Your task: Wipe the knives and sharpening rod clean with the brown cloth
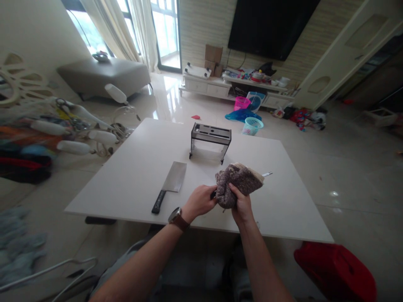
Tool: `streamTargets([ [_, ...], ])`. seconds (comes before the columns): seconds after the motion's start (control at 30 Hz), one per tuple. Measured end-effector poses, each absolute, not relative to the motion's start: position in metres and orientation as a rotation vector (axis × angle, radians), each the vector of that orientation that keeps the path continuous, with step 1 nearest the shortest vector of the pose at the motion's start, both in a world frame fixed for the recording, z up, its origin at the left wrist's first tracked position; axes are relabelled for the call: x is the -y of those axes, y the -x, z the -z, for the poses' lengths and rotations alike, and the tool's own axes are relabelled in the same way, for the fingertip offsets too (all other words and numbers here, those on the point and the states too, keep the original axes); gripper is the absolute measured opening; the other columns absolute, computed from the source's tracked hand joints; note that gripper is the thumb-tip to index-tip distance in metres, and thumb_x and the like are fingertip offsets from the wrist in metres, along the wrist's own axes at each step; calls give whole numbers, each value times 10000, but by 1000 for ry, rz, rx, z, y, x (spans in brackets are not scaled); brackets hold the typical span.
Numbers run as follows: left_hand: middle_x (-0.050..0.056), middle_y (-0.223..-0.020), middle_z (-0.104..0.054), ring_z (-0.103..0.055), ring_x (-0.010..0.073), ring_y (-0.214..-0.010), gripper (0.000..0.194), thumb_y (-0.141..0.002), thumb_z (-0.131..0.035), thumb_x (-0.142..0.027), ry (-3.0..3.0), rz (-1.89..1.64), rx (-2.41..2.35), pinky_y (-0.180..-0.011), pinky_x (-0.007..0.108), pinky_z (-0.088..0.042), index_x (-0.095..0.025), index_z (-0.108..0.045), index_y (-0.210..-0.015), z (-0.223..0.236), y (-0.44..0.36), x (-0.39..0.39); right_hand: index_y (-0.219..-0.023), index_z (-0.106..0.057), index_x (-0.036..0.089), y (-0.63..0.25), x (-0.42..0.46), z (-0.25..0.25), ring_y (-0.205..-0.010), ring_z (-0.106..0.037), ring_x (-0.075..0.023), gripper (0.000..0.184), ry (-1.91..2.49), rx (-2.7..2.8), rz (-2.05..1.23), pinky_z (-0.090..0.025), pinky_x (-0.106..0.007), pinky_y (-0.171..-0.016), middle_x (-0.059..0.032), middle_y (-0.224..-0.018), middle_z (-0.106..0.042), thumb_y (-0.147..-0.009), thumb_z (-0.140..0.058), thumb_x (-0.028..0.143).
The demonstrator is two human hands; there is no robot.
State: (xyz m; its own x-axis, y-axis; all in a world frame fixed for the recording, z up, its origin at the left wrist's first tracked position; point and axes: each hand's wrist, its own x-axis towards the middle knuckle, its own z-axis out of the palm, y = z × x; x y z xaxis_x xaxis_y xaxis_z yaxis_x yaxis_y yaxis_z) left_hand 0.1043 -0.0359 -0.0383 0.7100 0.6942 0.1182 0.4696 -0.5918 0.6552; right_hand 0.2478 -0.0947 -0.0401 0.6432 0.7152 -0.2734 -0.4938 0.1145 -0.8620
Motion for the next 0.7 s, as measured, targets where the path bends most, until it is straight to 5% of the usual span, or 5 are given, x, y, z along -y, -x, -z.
streamTargets([
  [0.7,82,-892,-779,-728,254,-844,109,-906,-592,-269,-2304,-489,-905,-677,301,-386,-214,-685,-898,40,-104,37,-1065,-783,153,-247,94,43,-1083,-745,-292,483,1157,247,-901,-580,-485,-1029,-80,-1054,-814,-617,-910,285],
])
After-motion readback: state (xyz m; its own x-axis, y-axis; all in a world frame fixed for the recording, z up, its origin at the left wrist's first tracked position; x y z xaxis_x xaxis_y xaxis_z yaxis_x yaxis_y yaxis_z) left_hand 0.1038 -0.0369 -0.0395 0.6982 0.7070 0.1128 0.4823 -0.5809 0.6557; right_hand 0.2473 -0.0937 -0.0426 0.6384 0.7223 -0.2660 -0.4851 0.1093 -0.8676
